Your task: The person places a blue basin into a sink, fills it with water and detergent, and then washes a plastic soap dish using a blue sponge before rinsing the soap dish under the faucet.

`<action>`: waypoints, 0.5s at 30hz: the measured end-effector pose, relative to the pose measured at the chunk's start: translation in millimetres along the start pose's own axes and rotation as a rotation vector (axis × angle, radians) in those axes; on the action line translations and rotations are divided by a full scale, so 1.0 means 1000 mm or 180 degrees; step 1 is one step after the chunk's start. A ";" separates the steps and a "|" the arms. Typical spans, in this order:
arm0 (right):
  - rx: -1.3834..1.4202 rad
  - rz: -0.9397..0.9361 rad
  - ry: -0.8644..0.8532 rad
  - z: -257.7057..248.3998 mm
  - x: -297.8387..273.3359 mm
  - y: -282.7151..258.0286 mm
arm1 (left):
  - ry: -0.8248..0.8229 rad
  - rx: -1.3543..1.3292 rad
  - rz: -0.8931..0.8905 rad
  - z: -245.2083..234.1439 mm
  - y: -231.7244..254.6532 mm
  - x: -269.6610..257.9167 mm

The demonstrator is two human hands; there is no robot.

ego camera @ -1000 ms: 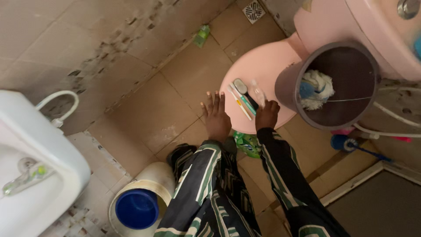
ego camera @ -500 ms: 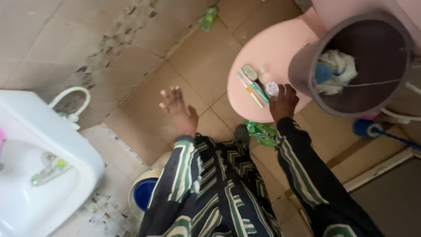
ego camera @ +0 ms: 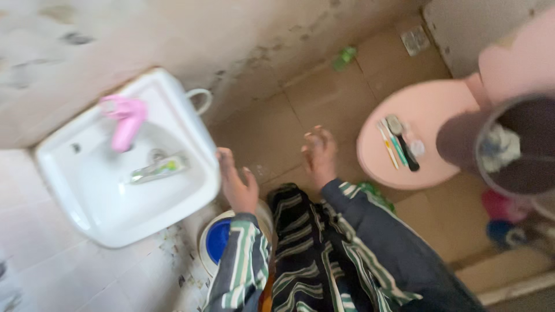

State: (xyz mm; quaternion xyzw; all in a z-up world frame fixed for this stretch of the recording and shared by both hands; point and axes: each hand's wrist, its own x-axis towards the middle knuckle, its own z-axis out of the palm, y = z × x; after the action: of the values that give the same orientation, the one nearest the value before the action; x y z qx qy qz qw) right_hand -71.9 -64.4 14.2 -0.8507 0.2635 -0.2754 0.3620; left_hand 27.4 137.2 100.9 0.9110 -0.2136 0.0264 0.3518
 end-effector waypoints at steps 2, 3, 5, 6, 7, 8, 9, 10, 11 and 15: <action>0.0022 -0.0428 0.0002 0.013 0.006 -0.069 | -0.0023 -0.0199 0.0011 -0.028 0.007 -0.002; 0.0247 -0.0461 -0.0002 0.019 0.011 -0.102 | 0.0014 -0.0220 0.0006 -0.043 0.010 -0.004; 0.0714 -0.0519 -0.0066 0.033 0.015 -0.164 | 0.0175 -0.0153 -0.0094 -0.077 0.008 -0.002; 0.0677 -0.0680 -0.0141 0.042 0.018 -0.191 | 0.0297 -0.0068 -0.0191 -0.094 0.001 -0.001; 0.0608 -0.0818 -0.0210 0.047 0.017 -0.213 | 0.0387 -0.0008 -0.0293 -0.108 -0.005 -0.004; 0.0539 -0.0959 -0.0275 0.053 0.017 -0.232 | 0.0565 0.0090 -0.0485 -0.124 -0.018 -0.005; 0.0598 -0.1015 -0.0381 0.063 0.014 -0.251 | 0.0725 0.0162 -0.0688 -0.138 -0.033 -0.006; 0.0655 -0.1070 -0.0488 0.077 0.010 -0.270 | 0.0882 0.0232 -0.0894 -0.150 -0.049 -0.005; 0.0729 -0.1114 -0.0610 0.090 0.005 -0.284 | 0.0911 0.0311 -0.1059 -0.160 -0.063 -0.007; 0.0315 -0.1420 -0.1296 0.153 -0.001 -0.306 | 0.0972 0.0541 -0.1566 -0.193 -0.115 -0.013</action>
State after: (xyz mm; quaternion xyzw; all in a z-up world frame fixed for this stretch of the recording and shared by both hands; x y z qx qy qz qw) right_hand 104.6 191.8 156.9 -0.9066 -0.0216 -0.1845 0.3790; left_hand 81.8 344.0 171.0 0.9471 0.0718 0.0948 0.2982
